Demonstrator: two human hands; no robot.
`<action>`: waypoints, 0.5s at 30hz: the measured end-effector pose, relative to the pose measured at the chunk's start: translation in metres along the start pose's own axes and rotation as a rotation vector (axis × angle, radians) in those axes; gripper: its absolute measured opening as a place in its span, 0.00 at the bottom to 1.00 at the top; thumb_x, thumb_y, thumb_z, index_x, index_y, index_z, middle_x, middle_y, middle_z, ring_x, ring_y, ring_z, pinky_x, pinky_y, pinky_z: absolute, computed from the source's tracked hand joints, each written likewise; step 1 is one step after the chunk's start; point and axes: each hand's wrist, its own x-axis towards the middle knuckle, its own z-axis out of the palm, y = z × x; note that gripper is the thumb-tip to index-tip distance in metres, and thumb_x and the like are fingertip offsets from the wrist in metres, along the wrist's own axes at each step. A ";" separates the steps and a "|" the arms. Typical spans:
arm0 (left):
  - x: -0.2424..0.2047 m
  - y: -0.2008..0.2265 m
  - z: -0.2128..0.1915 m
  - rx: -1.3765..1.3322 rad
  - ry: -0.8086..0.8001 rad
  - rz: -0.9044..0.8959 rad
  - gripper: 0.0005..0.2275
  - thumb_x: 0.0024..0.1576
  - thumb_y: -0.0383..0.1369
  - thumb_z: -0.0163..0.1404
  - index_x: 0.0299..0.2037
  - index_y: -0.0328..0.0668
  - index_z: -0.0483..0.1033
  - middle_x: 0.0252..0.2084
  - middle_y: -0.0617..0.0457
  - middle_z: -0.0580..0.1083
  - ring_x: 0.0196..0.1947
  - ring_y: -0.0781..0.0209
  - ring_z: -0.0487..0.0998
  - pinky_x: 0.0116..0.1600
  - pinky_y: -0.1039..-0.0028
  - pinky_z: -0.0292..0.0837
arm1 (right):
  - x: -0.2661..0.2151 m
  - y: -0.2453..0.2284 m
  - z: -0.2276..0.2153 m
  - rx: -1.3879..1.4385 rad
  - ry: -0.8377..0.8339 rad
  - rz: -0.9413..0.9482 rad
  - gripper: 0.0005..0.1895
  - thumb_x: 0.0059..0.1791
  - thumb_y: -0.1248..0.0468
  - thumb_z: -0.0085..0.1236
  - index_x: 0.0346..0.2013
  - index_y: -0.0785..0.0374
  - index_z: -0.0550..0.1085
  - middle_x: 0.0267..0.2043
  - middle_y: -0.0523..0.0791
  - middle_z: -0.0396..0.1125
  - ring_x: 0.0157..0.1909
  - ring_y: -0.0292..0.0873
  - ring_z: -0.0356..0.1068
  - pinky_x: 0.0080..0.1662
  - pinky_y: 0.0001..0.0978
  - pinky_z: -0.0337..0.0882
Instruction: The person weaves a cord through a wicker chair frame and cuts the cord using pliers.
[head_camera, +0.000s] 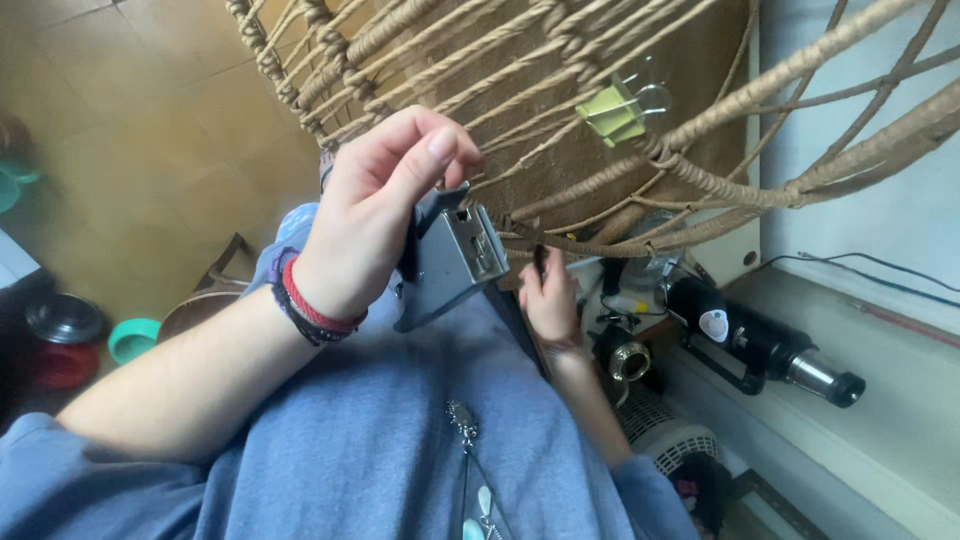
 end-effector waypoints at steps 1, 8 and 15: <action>-0.001 0.002 0.004 0.003 0.006 0.007 0.13 0.68 0.42 0.42 0.41 0.43 0.75 0.33 0.61 0.69 0.39 0.74 0.69 0.51 0.82 0.66 | 0.012 0.003 0.005 0.001 -0.003 -0.009 0.02 0.53 0.64 0.48 0.39 0.58 0.67 0.16 0.40 0.68 0.17 0.41 0.71 0.32 0.38 0.72; -0.012 0.005 0.020 0.073 -0.028 -0.045 0.25 0.66 0.50 0.31 0.32 0.42 0.76 0.28 0.58 0.73 0.29 0.73 0.69 0.38 0.82 0.64 | 0.085 0.031 0.038 -0.270 0.143 -0.204 0.21 0.51 0.71 0.49 0.60 0.62 0.67 0.60 0.57 0.58 0.51 0.65 0.71 0.48 0.60 0.72; -0.023 0.000 0.026 0.023 0.014 -0.207 0.27 0.62 0.58 0.27 0.33 0.46 0.73 0.28 0.63 0.70 0.29 0.75 0.68 0.36 0.82 0.63 | 0.183 0.032 0.035 -0.520 -0.174 0.053 0.38 0.53 0.55 0.47 0.74 0.65 0.48 0.65 0.64 0.56 0.62 0.70 0.60 0.57 0.62 0.66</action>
